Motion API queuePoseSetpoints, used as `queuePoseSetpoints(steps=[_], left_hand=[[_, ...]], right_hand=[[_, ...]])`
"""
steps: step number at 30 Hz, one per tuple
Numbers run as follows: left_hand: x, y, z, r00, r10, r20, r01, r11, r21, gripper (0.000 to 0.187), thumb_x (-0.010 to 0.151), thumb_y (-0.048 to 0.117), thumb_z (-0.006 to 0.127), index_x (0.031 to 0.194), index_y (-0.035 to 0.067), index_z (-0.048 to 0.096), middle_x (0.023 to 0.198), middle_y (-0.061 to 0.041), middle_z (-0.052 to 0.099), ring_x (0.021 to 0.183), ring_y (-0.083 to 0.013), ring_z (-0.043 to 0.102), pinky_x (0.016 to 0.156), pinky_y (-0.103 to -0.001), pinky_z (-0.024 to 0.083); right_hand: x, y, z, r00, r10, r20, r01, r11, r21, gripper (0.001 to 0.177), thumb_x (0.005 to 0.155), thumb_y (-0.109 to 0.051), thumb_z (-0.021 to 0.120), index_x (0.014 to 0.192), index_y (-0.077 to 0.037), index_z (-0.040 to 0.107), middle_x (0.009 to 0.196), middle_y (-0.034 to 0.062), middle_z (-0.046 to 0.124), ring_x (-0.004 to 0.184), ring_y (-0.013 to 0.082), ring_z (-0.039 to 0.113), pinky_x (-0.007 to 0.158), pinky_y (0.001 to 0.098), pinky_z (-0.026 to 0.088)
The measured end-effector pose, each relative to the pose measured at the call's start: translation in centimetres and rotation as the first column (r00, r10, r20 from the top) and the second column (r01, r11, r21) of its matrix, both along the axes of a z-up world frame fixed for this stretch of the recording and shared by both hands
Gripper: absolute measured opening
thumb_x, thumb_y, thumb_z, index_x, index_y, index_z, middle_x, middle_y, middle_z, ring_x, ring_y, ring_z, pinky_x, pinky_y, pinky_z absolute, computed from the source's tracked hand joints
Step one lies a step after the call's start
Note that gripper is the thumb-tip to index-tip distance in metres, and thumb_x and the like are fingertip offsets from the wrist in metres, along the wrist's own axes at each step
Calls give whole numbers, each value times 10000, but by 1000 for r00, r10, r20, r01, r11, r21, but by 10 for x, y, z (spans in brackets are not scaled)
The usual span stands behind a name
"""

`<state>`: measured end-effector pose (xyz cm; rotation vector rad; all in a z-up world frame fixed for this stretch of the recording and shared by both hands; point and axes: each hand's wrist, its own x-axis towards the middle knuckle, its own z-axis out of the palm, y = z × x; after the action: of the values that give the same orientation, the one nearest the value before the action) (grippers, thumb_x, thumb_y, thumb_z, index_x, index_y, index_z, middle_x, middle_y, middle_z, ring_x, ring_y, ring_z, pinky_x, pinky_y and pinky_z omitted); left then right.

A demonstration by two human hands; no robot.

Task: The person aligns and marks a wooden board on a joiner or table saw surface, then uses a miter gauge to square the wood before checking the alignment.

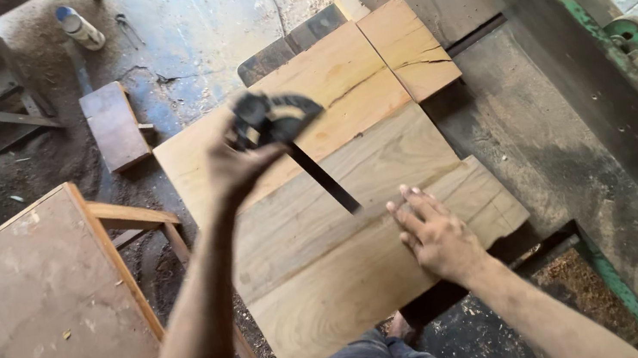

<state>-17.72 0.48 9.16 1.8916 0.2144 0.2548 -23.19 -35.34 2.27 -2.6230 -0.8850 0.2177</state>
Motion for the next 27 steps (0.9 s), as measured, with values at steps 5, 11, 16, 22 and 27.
queuePoseSetpoints(steps=[5, 11, 16, 22, 27], left_hand=[[-66, -83, -43, 992, 119, 29, -116, 990, -85, 744, 619, 205, 956, 1275, 22, 655, 1134, -140, 772, 1018, -218, 751, 902, -313, 614], [-81, -135, -65, 958, 279, 63, -281, 959, 41, 719, 587, 237, 961, 1214, 22, 680, 1147, -151, 678, 1050, -291, 674, 921, -400, 564], [-81, -142, -71, 957, 283, 66, -289, 950, 120, 741, 595, 255, 953, 1233, 14, 664, 1189, -154, 645, 1123, -316, 630, 965, -421, 536], [-86, -149, -68, 961, 276, 19, -270, 921, 281, 853, 600, 347, 950, 1285, -32, 610, 1251, -174, 619, 1191, -353, 562, 1021, -453, 486], [-94, -154, -66, 973, 231, 7, -190, 783, 592, 838, 616, 488, 942, 1208, -25, 643, 1263, -185, 629, 1224, -382, 508, 1054, -495, 434]], right_hand=[[19, -21, -9, 994, 52, -97, -46, 997, 66, 499, 952, -110, 553, 1450, -151, 561, 1590, 46, 443, 1465, 245, 420, 1203, 361, 355], [29, -33, -13, 982, 135, -131, -133, 991, 29, 618, 860, 16, 509, 1452, -157, 551, 1598, 12, 418, 1469, 203, 391, 1190, 348, 349], [37, -41, -14, 972, 214, -95, -208, 976, 65, 627, 866, 27, 484, 1473, -124, 526, 1614, 28, 413, 1481, 203, 391, 1204, 338, 350], [36, -44, -11, 965, 196, -174, -192, 981, 37, 514, 953, -76, 513, 1464, -126, 519, 1630, 14, 367, 1486, 211, 361, 1192, 345, 336], [35, -41, -12, 969, 186, -163, -197, 979, -53, 513, 974, -102, 500, 1484, -152, 489, 1636, 4, 345, 1483, 209, 348, 1191, 350, 333]])
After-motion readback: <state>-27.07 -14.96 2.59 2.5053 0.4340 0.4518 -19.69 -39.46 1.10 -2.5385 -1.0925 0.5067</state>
